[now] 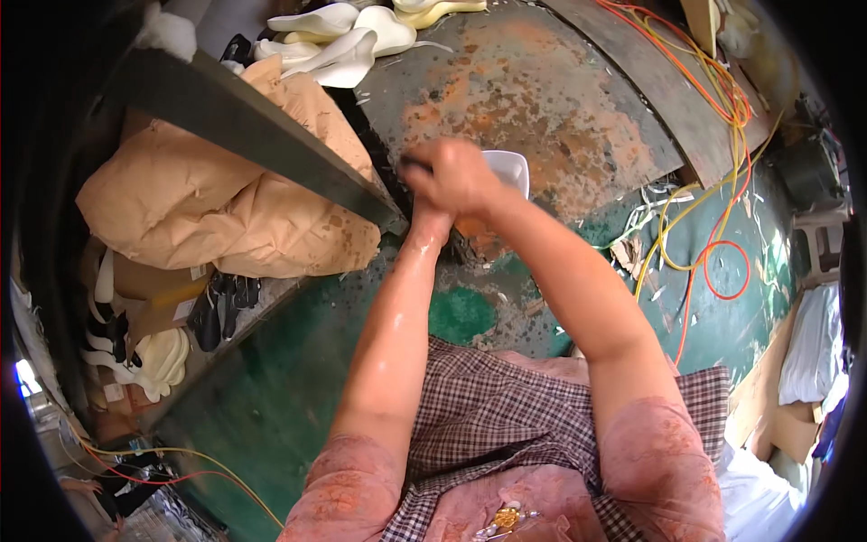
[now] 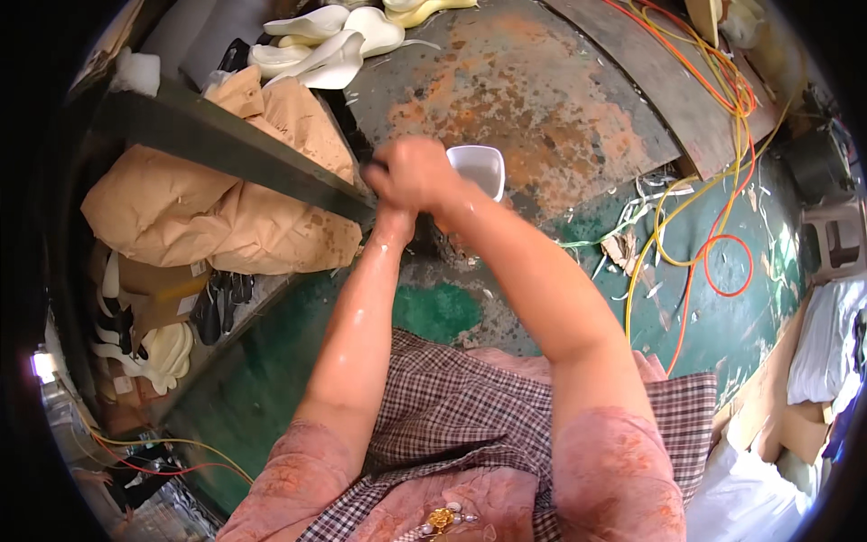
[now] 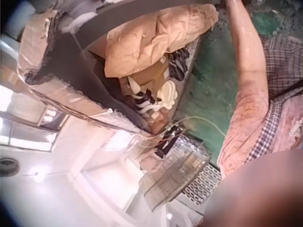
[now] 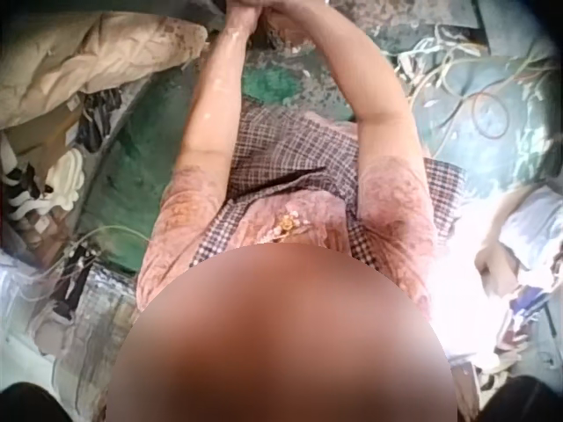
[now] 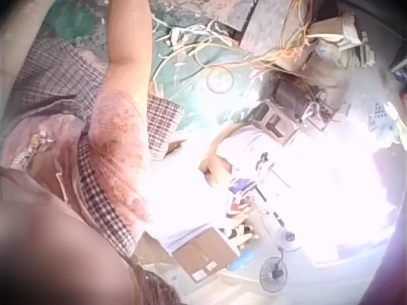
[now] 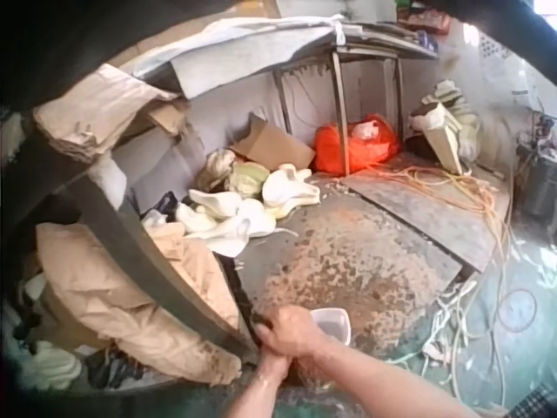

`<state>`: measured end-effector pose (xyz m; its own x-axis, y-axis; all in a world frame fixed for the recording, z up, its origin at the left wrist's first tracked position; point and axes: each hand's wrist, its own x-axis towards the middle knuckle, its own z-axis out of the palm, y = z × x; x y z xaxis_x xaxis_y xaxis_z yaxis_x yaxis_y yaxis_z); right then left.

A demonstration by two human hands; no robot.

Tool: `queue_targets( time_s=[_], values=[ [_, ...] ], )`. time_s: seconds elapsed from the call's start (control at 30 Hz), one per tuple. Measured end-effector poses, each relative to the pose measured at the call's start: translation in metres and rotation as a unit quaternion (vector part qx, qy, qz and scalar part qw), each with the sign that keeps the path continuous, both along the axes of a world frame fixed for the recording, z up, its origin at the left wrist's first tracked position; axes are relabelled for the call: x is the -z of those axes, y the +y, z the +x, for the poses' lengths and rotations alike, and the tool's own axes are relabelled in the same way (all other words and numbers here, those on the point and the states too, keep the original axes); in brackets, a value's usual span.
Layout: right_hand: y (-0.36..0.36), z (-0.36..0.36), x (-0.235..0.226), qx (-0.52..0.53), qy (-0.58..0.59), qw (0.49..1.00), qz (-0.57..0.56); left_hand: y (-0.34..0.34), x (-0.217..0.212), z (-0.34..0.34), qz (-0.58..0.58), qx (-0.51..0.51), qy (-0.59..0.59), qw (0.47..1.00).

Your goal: The recorder is cleaning their hands and arms using a black cloth and a container of water.

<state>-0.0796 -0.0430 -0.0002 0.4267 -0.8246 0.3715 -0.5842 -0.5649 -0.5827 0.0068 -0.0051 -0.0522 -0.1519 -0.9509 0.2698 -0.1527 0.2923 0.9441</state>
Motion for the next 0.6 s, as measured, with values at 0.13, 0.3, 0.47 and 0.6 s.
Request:
queue_targets(
  time_s=[0.13, 0.3, 0.47, 0.6],
  values=[
    [-0.073, -0.059, -0.005, 0.160, 0.038, 0.969, 0.183, 0.003, -0.055, -0.021, -0.170, -0.055, -0.068, 0.982],
    [0.005, -0.067, -0.015, -0.057, -0.275, 0.904, 0.322, 0.001, -0.033, 0.016, -0.116, -0.105, -0.238, 0.959],
    [0.019, -0.040, -0.010, 0.066, -0.059, 0.993, 0.080, 0.007, -0.040, 0.007, -0.134, -0.128, -0.346, 0.920],
    [0.002, -0.039, -0.029, -0.015, -0.254, 0.878, 0.406, 0.011, -0.052, 0.011, -0.269, -0.185, -0.314, 0.891]
  ],
)
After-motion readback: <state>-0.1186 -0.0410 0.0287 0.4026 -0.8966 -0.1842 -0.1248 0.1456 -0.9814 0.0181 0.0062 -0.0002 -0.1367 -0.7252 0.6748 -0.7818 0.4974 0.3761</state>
